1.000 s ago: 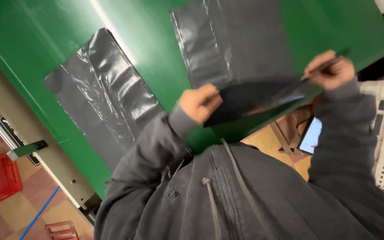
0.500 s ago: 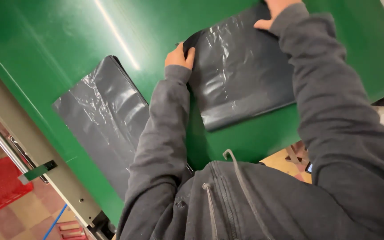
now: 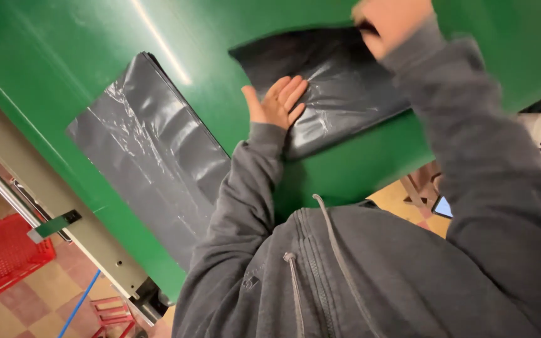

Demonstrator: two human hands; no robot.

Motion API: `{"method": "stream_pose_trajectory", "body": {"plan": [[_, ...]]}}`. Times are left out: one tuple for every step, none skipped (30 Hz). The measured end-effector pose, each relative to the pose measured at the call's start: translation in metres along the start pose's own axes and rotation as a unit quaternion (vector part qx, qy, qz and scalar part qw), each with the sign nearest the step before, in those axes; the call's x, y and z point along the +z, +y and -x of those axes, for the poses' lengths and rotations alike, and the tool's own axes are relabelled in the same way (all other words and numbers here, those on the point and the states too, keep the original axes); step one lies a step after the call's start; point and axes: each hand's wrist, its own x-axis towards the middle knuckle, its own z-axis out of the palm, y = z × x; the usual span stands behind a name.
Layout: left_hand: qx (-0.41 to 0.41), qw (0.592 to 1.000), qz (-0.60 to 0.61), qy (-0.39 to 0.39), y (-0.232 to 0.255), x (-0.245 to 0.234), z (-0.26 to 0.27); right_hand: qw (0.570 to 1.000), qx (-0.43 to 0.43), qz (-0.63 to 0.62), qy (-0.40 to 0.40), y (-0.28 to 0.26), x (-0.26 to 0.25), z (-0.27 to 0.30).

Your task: Folding black plastic bags on a conveyor belt and placing them into a white plastic crate.

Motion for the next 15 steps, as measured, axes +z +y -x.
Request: {"method": "stream_pose_trajectory", "body": {"plan": [[-0.007, 0.997, 0.074, 0.008, -0.003, -0.011, 0.005, 1.0, -0.017, 0.006, 0.023, -0.007, -0.008, 0.027], [-0.015, 0.989, 0.148, 0.016, -0.006, -0.022, 0.009, 0.998, -0.033, 0.011, 0.045, -0.014, -0.015, 0.045], [-0.018, 0.988, 0.149, 0.017, -0.015, -0.038, 0.01, 0.999, -0.031, 0.01, 0.042, -0.017, -0.009, 0.07], [0.022, 0.992, 0.125, 0.004, -0.025, -0.053, 0.01, 0.999, -0.009, 0.008, 0.033, -0.019, -0.003, 0.095], [0.063, 0.993, 0.098, -0.01, -0.033, -0.068, 0.009, 1.0, 0.015, 0.007, 0.026, -0.021, 0.004, 0.119], [0.06, 0.993, 0.097, -0.01, -0.041, -0.082, 0.013, 0.999, 0.018, 0.007, 0.026, -0.024, 0.006, 0.128], [0.157, 0.979, -0.125, 0.03, -0.046, -0.096, 0.014, 0.999, 0.008, 0.019, 0.03, -0.026, 0.009, 0.135], [0.246, 0.906, -0.338, 0.067, -0.051, -0.108, 0.015, 0.999, -0.001, 0.032, 0.034, -0.028, 0.011, 0.143], [0.245, 0.905, -0.342, 0.065, -0.048, -0.082, 0.033, 0.999, 0.003, 0.032, 0.036, -0.03, 0.01, 0.146], [0.277, 0.854, -0.423, 0.123, -0.045, -0.056, 0.051, 0.999, 0.003, 0.032, 0.043, -0.031, 0.01, 0.149], [0.309, 0.791, -0.498, 0.177, -0.041, -0.029, 0.067, 0.998, 0.003, 0.033, 0.051, -0.031, 0.009, 0.15], [0.309, 0.789, -0.502, 0.173, -0.033, 0.0, 0.084, 0.998, 0.008, 0.035, 0.055, -0.03, 0.011, 0.152], [0.352, 0.747, -0.543, 0.157, -0.026, 0.028, 0.104, 0.998, 0.002, 0.03, 0.056, -0.03, 0.013, 0.154], [0.392, 0.7, -0.58, 0.14, -0.02, 0.056, 0.123, 0.998, -0.004, 0.026, 0.058, -0.03, 0.015, 0.157], [0.392, 0.699, -0.582, 0.138, -0.024, 0.057, 0.126, 0.998, -0.002, 0.026, 0.06, -0.031, 0.015, 0.158]]}}
